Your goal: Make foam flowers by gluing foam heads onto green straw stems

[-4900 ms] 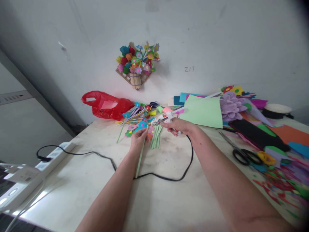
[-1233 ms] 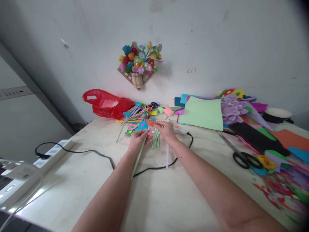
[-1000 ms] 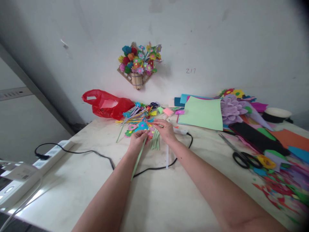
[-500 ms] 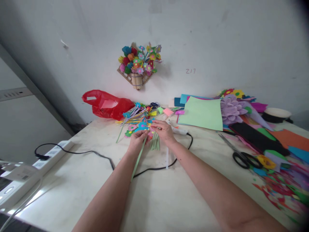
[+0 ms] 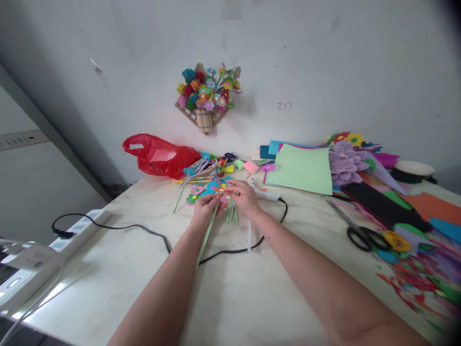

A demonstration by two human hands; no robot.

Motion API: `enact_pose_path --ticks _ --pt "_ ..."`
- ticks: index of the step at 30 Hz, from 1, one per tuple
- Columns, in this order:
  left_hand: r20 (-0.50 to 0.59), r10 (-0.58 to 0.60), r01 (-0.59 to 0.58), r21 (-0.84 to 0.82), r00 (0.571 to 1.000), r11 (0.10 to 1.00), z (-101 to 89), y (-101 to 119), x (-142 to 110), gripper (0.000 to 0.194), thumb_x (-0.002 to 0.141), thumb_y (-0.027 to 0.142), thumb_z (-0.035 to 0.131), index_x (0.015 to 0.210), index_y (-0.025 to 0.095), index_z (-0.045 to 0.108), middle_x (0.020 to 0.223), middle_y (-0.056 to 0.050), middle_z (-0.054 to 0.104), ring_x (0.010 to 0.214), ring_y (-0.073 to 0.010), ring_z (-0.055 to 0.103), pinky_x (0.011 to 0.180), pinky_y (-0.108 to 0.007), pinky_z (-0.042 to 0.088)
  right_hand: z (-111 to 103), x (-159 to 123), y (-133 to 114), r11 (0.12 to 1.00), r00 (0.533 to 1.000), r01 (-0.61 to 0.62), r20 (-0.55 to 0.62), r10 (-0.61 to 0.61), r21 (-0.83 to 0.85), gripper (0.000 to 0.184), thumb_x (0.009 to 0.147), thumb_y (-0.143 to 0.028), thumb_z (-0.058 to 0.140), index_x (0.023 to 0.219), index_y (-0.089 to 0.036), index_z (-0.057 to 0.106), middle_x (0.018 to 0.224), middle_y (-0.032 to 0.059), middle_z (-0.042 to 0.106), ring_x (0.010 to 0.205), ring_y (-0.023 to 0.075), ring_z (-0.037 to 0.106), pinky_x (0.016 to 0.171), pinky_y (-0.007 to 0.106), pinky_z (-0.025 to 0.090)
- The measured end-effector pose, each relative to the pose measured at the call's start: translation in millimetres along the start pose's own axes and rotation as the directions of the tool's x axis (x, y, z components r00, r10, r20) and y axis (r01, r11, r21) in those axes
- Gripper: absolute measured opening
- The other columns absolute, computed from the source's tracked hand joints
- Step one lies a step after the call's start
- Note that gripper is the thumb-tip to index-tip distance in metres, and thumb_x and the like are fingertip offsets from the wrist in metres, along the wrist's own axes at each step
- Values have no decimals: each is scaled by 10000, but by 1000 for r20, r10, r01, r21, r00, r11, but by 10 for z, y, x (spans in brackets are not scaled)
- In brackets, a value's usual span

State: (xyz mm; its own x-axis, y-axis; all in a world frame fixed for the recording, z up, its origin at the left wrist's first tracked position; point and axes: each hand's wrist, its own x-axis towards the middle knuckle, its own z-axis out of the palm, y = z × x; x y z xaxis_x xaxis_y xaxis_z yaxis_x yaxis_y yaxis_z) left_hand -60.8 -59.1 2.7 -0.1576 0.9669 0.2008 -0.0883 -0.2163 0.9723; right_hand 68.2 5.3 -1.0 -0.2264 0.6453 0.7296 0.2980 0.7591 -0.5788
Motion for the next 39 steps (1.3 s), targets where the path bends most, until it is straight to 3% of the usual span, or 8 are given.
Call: enact_pose_path --ticks 4,11,20,29,39 --pt "1 -1 1 -18 1000 1000 -1 0 -2 246 643 368 651 684 134 588 477 22 541 355 -72 411 384 -218 279 19 -12 28 1000 1000 -1 -7 1 -10 173 705 -124 606 775 -250 702 1005 23 651 953 177 565 845 333 456" --pt "6 13 -13 -1 1000 1000 0 -2 1 242 642 361 645 613 136 558 475 20 541 347 -67 408 380 -216 267 -1 -23 23 996 997 71 32 -69 -50 357 692 -58 551 963 -263 662 1071 0 625 1003 164 541 872 317 443" --pt "-4 1 -1 0 1000 1000 2 -3 -1 246 643 365 644 706 131 600 471 24 541 353 -70 411 386 -214 282 -24 -25 -24 991 993 80 97 -70 -108 282 773 -115 513 919 -281 688 1081 -7 629 985 172 532 831 325 456" --pt "-13 -3 3 9 1000 1000 10 17 -10 264 639 363 651 757 128 630 475 26 535 368 -73 411 400 -221 295 8 10 16 1000 995 7 101 -8 19 262 740 -90 547 850 -271 702 1004 0 660 962 161 574 858 327 446" --pt "-13 14 -13 8 1000 1000 3 -19 8 292 635 373 658 770 122 595 487 20 561 365 -73 424 389 -213 292 23 14 28 999 994 0 112 -6 54 249 719 -80 559 826 -252 703 981 9 670 949 159 588 855 319 448"
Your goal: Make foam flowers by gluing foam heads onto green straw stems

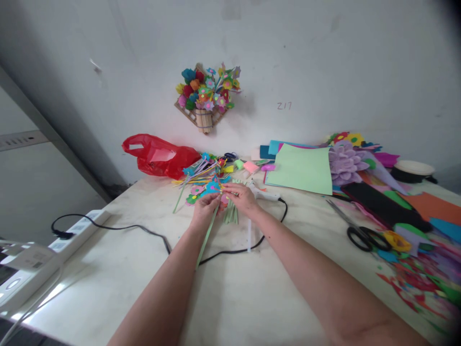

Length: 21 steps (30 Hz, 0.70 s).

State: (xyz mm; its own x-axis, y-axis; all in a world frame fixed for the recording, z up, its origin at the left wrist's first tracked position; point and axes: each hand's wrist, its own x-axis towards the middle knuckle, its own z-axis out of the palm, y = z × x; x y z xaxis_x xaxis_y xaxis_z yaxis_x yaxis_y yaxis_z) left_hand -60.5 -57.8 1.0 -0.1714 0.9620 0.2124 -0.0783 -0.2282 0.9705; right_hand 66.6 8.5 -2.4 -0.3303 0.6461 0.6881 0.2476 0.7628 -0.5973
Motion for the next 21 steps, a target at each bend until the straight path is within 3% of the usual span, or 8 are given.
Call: enact_pose_path --ticks 7,12,21 --pt "14 44 -44 -8 999 999 -14 -54 32 296 644 372 653 802 134 573 472 34 550 363 -68 423 393 -206 303 -4 -5 -28 1000 1000 17 10 -18 17 257 719 -73 540 859 -233 685 966 16 672 951 155 583 870 314 431" --pt "-1 51 -51 -13 999 999 -14 -58 40 308 634 394 659 785 142 565 470 39 548 358 -66 421 383 -202 297 -33 -30 -79 995 997 -70 4 71 -67 350 701 -102 546 1009 -244 631 991 23 648 932 173 563 800 317 455" --pt "41 59 -59 -8 997 998 -25 -66 36 289 665 379 637 813 140 569 486 30 554 370 -71 430 400 -209 307 -83 -24 -141 985 995 78 74 -68 -155 397 712 -61 502 1017 -275 640 995 -9 655 961 177 514 831 309 439"
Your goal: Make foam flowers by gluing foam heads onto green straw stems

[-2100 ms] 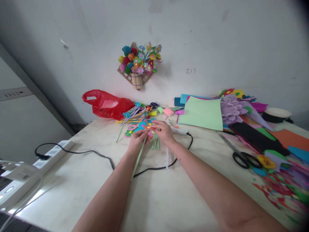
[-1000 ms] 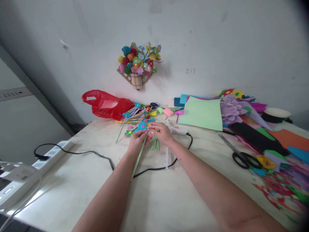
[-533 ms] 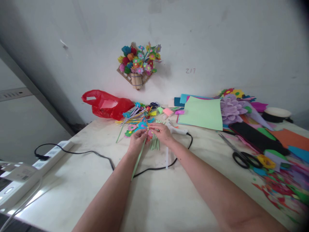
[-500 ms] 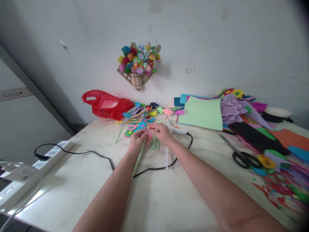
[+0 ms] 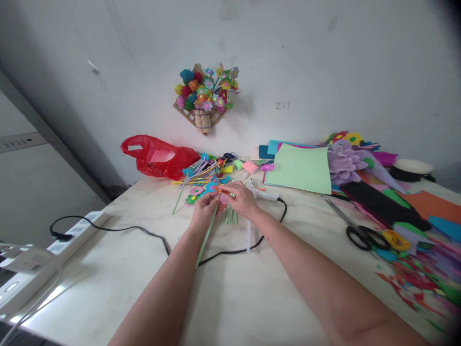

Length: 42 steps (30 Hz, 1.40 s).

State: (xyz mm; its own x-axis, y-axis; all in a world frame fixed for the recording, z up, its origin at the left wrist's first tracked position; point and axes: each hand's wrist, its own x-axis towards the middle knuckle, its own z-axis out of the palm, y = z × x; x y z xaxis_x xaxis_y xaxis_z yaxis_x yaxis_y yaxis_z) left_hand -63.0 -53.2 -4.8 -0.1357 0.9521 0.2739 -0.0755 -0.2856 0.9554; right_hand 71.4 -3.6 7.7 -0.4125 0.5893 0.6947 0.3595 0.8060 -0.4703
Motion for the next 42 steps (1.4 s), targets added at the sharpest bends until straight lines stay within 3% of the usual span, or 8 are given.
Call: enact_pose_path --ticks 13,24,27,31,36,42 --pt "-19 0 0 -16 1000 1000 5 -9 4 303 644 383 655 814 143 583 492 28 550 373 -75 429 395 -214 301 41 -12 -2 999 999 -23 27 24 -36 395 722 -82 521 1061 -261 617 995 23 644 974 192 519 815 324 448" --pt "-41 -29 28 -27 999 999 24 8 20 316 616 390 674 764 140 549 465 26 566 336 -77 443 365 -203 301 78 41 -33 952 966 -258 58 252 165 276 727 -126 532 946 -222 669 957 37 659 908 174 587 804 313 453" --pt "-66 -54 53 -13 996 998 32 21 26 334 593 405 688 701 154 496 457 21 577 300 -82 440 336 -199 288 38 56 -97 892 946 -324 123 300 316 268 726 -123 511 925 -200 674 870 19 676 817 155 606 741 281 465" --pt "-98 -75 75 -3 992 997 54 45 15 365 570 424 697 663 162 460 445 24 575 288 -84 446 320 -191 293 -15 62 -181 744 880 -475 236 412 470 265 715 -129 496 919 -154 663 681 -12 643 609 110 574 593 225 447" --pt "-112 -79 81 18 991 997 80 71 -5 367 570 431 693 653 161 459 442 25 573 279 -80 442 310 -186 289 -22 62 -204 632 831 -554 309 463 542 148 693 -129 496 747 -128 634 511 -43 552 493 81 505 497 189 377" --pt "-154 -101 111 56 983 992 94 73 -6 364 571 430 691 649 164 456 445 29 570 275 -83 446 303 -187 297 -6 56 -185 535 799 -591 347 491 604 78 661 -141 509 639 -140 583 496 -44 550 476 81 495 486 195 359"
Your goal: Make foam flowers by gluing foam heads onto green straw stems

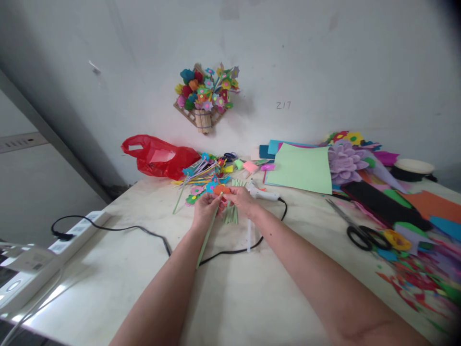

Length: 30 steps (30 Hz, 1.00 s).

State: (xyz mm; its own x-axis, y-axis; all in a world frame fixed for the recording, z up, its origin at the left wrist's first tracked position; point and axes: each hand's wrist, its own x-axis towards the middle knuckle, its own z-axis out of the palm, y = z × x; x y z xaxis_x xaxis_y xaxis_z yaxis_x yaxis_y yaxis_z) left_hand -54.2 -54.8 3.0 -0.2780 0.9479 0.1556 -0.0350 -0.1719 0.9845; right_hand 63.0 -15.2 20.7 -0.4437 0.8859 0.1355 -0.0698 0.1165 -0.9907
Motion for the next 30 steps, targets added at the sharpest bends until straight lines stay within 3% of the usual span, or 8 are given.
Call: enact_pose_path --ticks 14,18,24,30 --pt "-36 -8 10 75 999 997 -4 -54 21 364 584 452 677 657 165 465 455 22 575 268 -96 452 287 -196 302 -31 28 88 999 1000 20 -3 -20 34 103 623 -164 523 651 -137 618 558 -30 574 530 82 491 510 194 357" --pt "-28 -4 5 42 1000 999 5 -26 8 348 601 446 670 648 162 473 440 28 564 274 -78 437 304 -185 297 -29 18 61 998 998 60 4 -60 -18 233 631 -131 490 786 -148 664 593 -34 594 553 87 501 523 198 372" --pt "84 0 6 -71 996 997 -35 12 -5 318 629 417 669 676 144 512 475 20 579 311 -65 446 345 -184 307 -34 33 65 995 995 90 -44 -92 -47 507 613 -43 482 1086 -185 596 1009 28 643 863 139 582 673 230 460" --pt "169 -33 74 -242 985 967 -94 -3 9 295 621 368 692 675 134 520 492 24 570 321 -42 425 337 -168 270 -56 117 192 983 983 148 -96 -159 -108 438 656 -78 549 1081 -173 599 998 54 657 914 154 601 766 270 474"
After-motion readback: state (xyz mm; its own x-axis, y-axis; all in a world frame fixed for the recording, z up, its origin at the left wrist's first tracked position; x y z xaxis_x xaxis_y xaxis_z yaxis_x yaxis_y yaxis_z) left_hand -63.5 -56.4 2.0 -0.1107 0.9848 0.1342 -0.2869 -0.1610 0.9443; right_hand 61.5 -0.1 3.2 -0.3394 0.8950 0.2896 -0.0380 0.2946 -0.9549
